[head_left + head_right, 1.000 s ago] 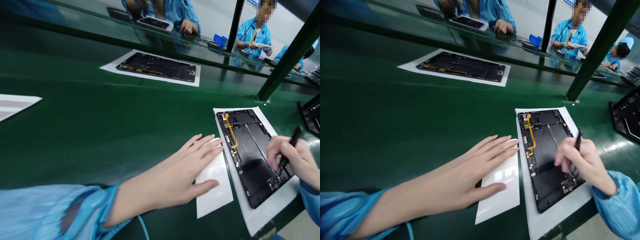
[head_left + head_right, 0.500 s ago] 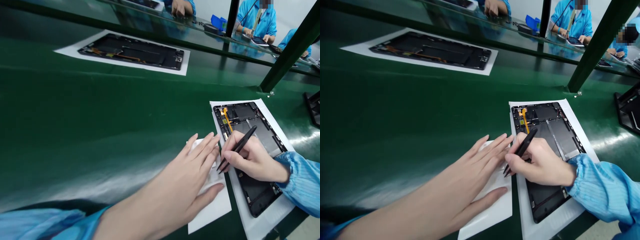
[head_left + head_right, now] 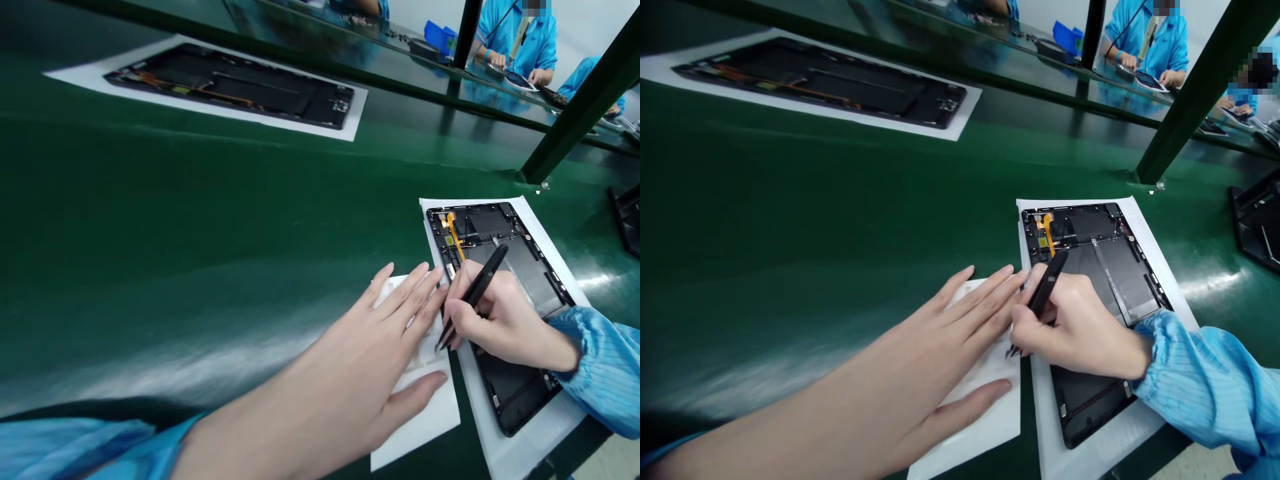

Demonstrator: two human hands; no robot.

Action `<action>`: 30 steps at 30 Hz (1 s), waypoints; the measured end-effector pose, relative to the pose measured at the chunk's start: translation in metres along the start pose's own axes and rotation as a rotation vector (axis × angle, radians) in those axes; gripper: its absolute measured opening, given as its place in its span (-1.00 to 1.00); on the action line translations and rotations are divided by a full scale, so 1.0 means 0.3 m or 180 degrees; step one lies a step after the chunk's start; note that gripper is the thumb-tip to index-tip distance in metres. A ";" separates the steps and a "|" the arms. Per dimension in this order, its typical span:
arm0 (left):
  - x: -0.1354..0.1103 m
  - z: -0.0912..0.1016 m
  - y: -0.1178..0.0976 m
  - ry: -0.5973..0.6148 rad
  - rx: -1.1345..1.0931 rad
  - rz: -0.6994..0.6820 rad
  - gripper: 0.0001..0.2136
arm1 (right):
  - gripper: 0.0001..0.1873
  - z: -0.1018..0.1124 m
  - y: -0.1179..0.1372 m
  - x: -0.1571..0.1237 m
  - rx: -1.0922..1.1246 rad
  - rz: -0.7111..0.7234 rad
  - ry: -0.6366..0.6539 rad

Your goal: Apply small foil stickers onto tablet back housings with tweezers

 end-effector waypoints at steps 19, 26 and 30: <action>-0.005 -0.033 0.019 0.0374 0.0109 -0.0306 -0.39 | -0.60 0.007 0.027 0.010 0.0133 0.0129 0.0059; -0.010 0.031 -0.012 -0.0305 -0.0327 -0.0427 -0.59 | -0.77 0.058 0.114 -0.242 0.0156 0.0120 -0.1241; 0.005 0.081 -0.123 -0.0563 -0.0993 -0.0957 -0.72 | -0.81 0.006 0.024 -0.418 0.0439 -0.0131 -0.2576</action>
Point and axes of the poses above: each hand's wrist, its own x-axis towards the middle knuckle, its own z-axis out of the back of the hand, y = z × x, the point moved 5 cm from there along x, towards the middle knuckle, and after that the axes turned 3 degrees about y, right-handed, at the moved point
